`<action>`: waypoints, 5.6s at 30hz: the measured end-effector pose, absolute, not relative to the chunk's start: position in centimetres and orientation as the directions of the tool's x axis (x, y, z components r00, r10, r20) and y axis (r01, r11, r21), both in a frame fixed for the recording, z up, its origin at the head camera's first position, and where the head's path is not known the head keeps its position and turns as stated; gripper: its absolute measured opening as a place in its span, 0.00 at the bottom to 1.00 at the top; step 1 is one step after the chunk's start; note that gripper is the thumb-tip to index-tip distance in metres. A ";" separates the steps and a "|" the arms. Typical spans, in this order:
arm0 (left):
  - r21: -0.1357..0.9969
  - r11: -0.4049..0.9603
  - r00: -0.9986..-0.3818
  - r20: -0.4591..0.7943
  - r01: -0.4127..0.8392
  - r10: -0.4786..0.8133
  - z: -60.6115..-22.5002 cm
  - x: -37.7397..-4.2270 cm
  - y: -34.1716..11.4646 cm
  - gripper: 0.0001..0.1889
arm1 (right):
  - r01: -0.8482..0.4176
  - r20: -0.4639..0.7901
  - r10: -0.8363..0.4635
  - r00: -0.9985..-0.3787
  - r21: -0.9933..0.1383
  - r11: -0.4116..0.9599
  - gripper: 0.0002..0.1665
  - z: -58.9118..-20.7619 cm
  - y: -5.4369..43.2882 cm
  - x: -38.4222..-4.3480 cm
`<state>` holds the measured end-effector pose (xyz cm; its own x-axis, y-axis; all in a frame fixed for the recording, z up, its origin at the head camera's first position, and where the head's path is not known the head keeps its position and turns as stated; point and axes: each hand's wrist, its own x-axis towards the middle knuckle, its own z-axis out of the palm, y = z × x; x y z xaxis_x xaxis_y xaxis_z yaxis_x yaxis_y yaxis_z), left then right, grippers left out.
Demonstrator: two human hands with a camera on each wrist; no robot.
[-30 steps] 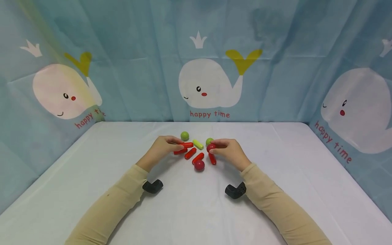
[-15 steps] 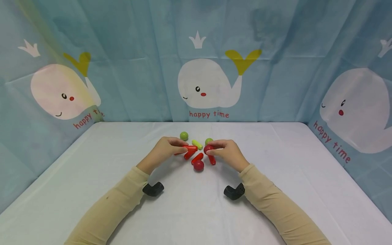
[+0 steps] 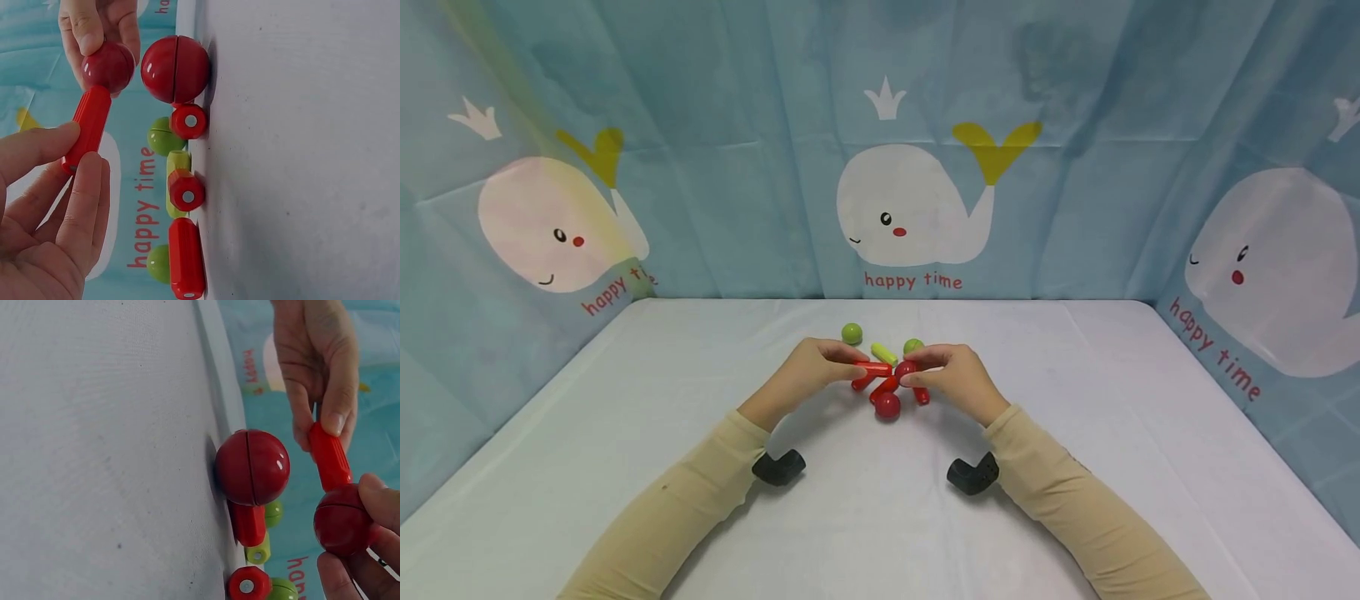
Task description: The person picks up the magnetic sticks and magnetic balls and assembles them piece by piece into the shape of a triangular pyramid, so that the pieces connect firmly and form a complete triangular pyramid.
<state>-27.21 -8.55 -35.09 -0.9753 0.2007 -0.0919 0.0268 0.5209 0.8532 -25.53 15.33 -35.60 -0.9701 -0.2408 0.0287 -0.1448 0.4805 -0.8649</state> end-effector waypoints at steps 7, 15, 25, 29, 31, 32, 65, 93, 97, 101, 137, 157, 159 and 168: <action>0.850 0.525 -0.973 -0.079 0.048 0.217 -35.2 -27.1 -8.6 0.09 | -0.158 0.037 -0.250 -0.967 -0.861 0.483 0.24 -35.4 15.1 -25.4; 0.856 0.514 -0.972 -0.076 0.051 0.224 -35.1 -26.9 -8.5 0.11 | -0.149 0.026 -0.245 -0.969 -0.851 0.503 0.25 -35.5 15.1 -25.4; 0.868 0.494 -0.966 -0.080 0.054 0.245 -35.1 -26.9 -8.3 0.13 | -0.152 0.015 -0.249 -0.968 -0.828 0.540 0.27 -35.2 15.6 -25.4; 0.877 0.478 -0.965 -0.078 0.054 0.252 -35.1 -26.9 -8.0 0.17 | -0.133 -0.001 -0.239 -0.971 -0.826 0.547 0.28 -34.9 16.2 -25.6; 0.877 0.477 -0.962 -0.081 0.056 0.262 -35.2 -26.9 -7.9 0.18 | -0.125 -0.006 -0.231 -0.973 -0.826 0.549 0.28 -34.7 16.5 -25.7; 0.877 0.478 -0.958 -0.091 0.052 0.271 -35.2 -26.8 -7.8 0.19 | -0.119 -0.009 -0.225 -0.974 -0.828 0.548 0.28 -34.6 16.7 -25.7; 0.732 0.663 -0.883 -0.198 0.155 0.426 -36.2 -25.9 -6.3 0.13 | -0.059 -0.044 -0.196 -0.980 -0.870 0.489 0.31 -33.8 18.1 -25.9; 0.707 0.698 -0.819 -0.329 0.117 0.471 -35.7 -25.4 -7.2 0.11 | -0.051 -0.057 -0.195 -0.979 -0.861 0.506 0.30 -33.6 17.7 -25.5; 0.732 0.680 -0.850 -0.328 0.048 0.413 -35.4 -25.6 -7.7 0.12 | -0.051 -0.057 -0.197 -0.979 -0.862 0.505 0.31 -33.5 17.8 -25.4; 0.806 0.592 -0.882 -0.261 0.026 0.393 -35.3 -26.2 -8.1 0.13 | -0.054 -0.054 -0.199 -0.979 -0.865 0.500 0.31 -33.5 17.8 -25.4; 0.982 0.185 -0.977 -0.082 -0.045 0.198 -35.6 -27.6 -9.1 0.21 | -0.049 -0.060 -0.201 -0.978 -0.866 0.498 0.31 -33.6 17.7 -25.5; 0.963 0.270 -0.973 -0.080 -0.020 0.214 -35.7 -27.6 -8.8 0.22 | -0.051 -0.077 -0.225 -0.971 -0.856 0.514 0.30 -33.6 17.4 -25.3; 0.963 0.268 -0.973 -0.079 -0.019 0.216 -35.7 -27.6 -8.7 0.22 | -0.052 -0.078 -0.228 -0.971 -0.856 0.515 0.30 -33.6 17.4 -25.3; 0.968 0.251 -0.975 -0.059 -0.003 0.216 -35.7 -27.6 -8.8 0.22 | -0.052 -0.111 -0.273 -0.956 -0.849 0.527 0.30 -33.8 17.3 -25.6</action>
